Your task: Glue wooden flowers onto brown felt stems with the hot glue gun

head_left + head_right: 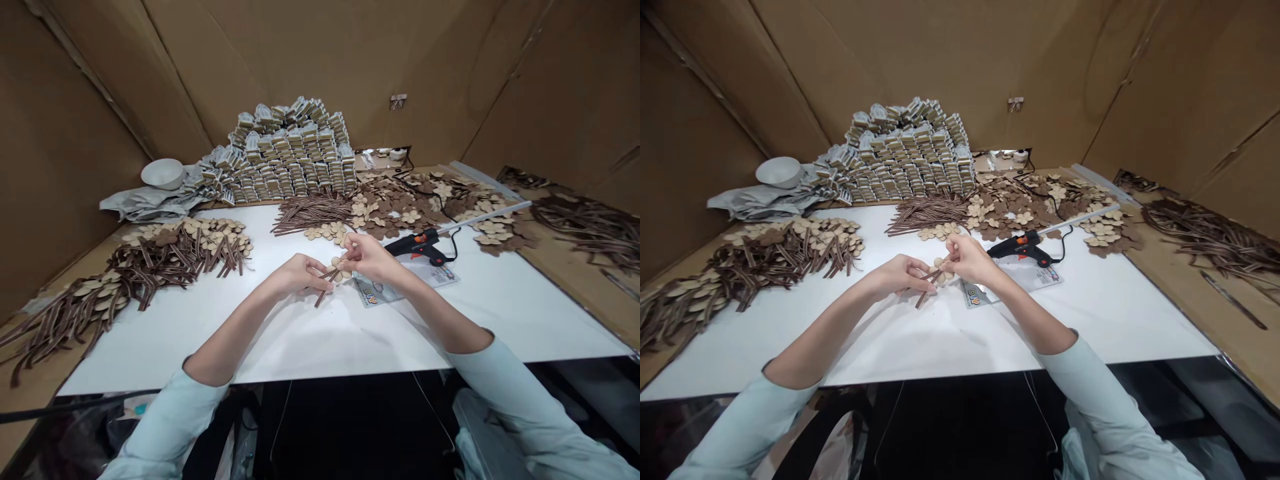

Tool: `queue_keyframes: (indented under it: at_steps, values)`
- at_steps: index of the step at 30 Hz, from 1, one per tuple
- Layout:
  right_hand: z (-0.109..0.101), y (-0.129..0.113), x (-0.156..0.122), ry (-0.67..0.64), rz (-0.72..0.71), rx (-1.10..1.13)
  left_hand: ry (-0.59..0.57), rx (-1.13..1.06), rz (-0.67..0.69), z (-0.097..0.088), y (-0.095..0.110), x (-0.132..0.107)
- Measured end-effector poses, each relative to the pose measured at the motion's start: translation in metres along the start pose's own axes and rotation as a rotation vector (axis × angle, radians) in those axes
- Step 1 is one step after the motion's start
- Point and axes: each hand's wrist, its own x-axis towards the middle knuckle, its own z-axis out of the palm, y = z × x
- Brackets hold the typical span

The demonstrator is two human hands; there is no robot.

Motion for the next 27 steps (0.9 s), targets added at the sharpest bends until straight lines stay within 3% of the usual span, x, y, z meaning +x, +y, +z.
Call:
queue_keyframes:
  at_steps: [13, 27]
  values:
    - [0.002, -0.002, 0.000, -0.027, 0.052, 0.262, -0.037, 0.047, 0.022, -0.006, 0.004, -0.004]
    - [0.006, -0.012, -0.001, -0.054, 0.077, 0.326, 0.021, 0.205, -0.005, -0.012, 0.012, -0.013]
